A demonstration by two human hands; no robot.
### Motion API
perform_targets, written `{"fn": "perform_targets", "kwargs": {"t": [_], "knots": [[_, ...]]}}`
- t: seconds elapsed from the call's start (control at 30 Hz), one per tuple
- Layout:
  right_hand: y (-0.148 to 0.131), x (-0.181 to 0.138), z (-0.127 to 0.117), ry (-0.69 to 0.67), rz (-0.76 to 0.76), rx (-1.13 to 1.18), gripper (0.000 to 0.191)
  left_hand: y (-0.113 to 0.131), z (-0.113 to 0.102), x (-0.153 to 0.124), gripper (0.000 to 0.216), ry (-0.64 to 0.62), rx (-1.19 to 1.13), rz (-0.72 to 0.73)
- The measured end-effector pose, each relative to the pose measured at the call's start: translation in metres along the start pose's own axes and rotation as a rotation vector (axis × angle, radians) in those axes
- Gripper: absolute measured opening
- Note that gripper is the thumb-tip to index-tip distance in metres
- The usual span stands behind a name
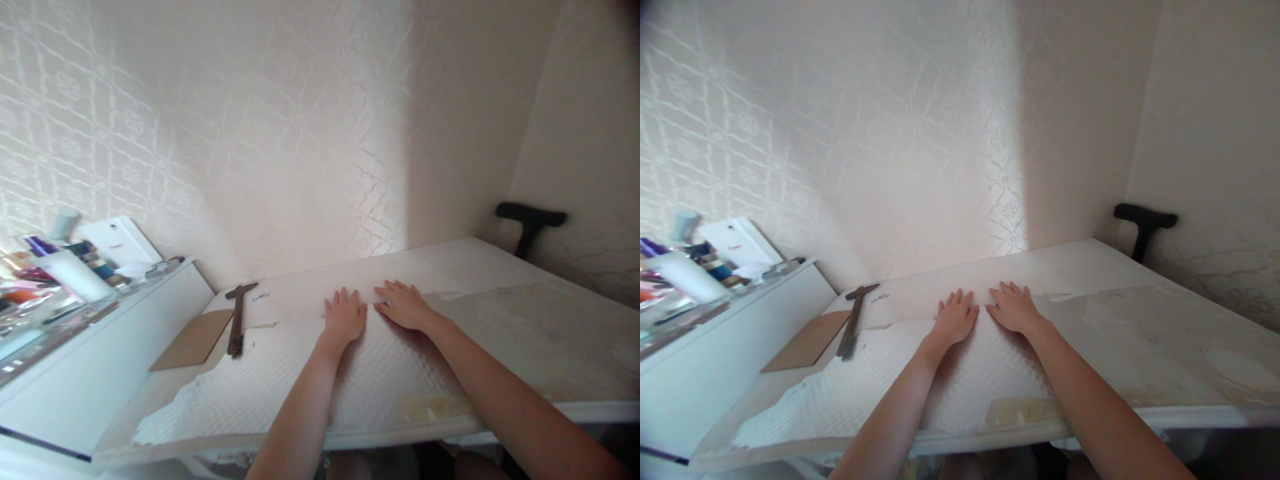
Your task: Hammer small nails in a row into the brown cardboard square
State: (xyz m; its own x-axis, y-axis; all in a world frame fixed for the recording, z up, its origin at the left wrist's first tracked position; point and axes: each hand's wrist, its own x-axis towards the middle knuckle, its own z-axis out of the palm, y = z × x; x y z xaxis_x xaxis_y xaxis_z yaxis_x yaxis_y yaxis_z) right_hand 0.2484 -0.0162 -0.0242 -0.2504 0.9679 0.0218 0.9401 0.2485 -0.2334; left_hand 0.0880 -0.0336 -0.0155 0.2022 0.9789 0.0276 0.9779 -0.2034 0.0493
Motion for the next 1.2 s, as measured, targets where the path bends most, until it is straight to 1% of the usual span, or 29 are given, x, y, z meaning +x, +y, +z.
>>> {"fn": "perform_targets", "kwargs": {"t": [0.7,1.2], "knots": [[-0.0001,0.0008,0.001,0.002,-0.001,-0.008,0.057,0.0012,-0.0027,-0.0005,0.055,-0.008,0.001,-0.002],[0.0004,0.0016,0.0011,-0.005,-0.002,-0.018,0.058,-0.0001,-0.0001,0.0003,0.054,0.017,-0.004,0.004]]}}
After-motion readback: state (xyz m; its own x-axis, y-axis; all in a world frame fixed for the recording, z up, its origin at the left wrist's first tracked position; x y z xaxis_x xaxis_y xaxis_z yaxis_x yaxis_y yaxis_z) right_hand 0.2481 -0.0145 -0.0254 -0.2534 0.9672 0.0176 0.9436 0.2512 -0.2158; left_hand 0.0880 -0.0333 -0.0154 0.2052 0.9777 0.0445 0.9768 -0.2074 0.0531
